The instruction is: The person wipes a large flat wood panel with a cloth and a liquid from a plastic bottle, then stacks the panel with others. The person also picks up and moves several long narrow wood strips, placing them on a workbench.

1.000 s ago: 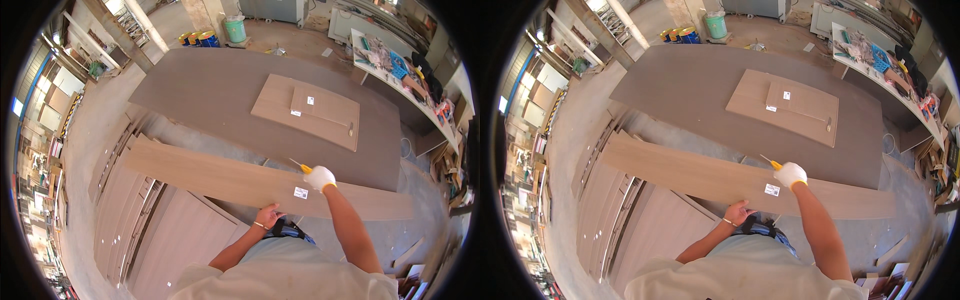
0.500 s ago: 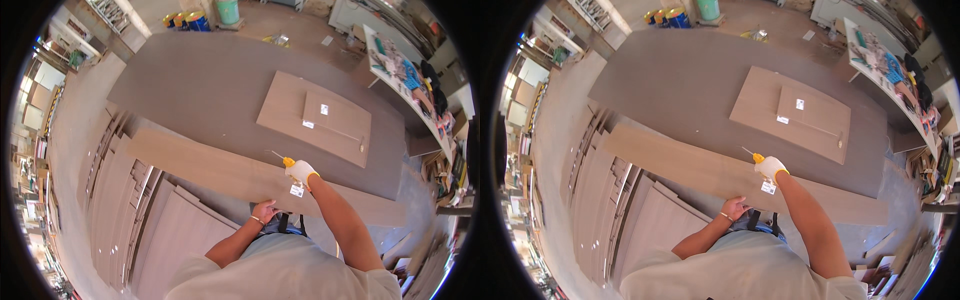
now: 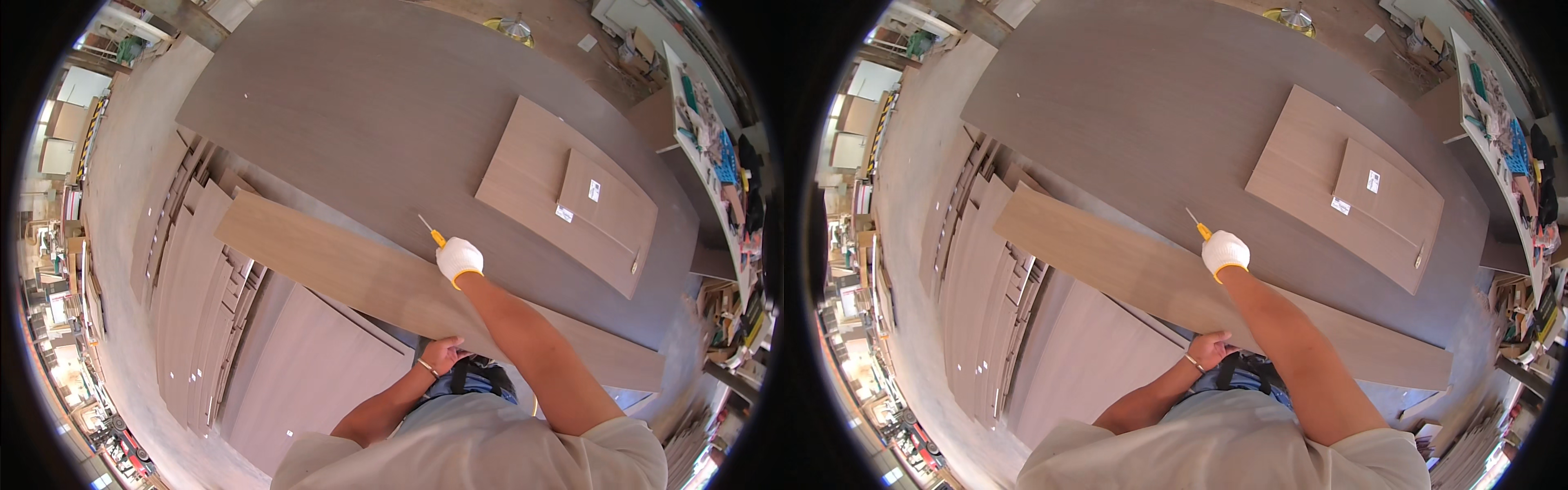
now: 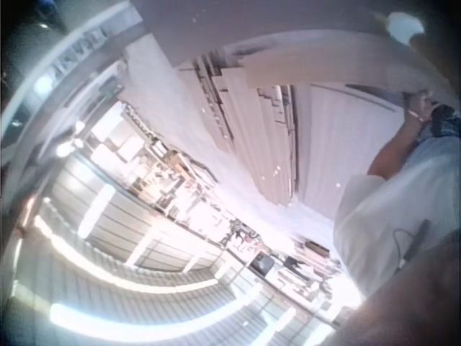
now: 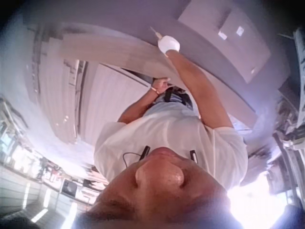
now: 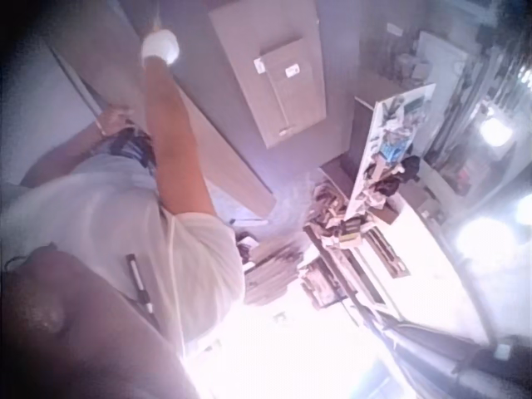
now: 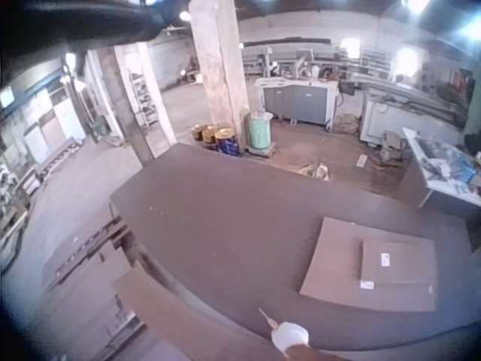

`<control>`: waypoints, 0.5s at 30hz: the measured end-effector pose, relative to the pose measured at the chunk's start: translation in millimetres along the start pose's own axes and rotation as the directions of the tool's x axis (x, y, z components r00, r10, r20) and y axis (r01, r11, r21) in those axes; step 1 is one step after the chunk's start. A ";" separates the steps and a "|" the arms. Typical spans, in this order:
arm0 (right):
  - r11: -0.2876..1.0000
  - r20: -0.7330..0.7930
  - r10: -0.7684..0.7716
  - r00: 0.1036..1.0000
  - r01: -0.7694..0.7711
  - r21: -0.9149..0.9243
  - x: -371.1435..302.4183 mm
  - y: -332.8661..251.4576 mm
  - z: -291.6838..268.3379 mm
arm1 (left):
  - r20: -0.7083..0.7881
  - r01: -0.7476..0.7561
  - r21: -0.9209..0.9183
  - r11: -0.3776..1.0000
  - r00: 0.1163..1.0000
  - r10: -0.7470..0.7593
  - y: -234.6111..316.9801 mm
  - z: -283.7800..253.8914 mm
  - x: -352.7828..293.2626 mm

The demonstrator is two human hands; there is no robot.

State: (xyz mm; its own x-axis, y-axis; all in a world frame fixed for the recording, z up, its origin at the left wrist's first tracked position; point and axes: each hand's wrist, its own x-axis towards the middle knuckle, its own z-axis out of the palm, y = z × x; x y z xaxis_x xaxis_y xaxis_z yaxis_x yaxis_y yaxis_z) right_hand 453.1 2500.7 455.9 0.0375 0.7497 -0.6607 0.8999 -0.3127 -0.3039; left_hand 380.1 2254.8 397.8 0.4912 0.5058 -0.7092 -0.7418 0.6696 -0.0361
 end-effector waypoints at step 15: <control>0.998 -0.020 -0.052 0.998 0.052 0.043 -112.5 54.6 -48.0 | -0.017 -0.039 0.116 0.993 0.999 0.042 84.5 -10.1 74.0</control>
State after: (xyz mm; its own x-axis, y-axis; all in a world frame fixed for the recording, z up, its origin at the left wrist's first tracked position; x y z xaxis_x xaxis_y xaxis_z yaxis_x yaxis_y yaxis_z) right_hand 518.9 2427.3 546.6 -0.0002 0.7766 -0.6300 0.8813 -0.2976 -0.3672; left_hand 349.2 2343.3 335.2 0.4520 0.5239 -0.7219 -0.7029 0.7075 0.0734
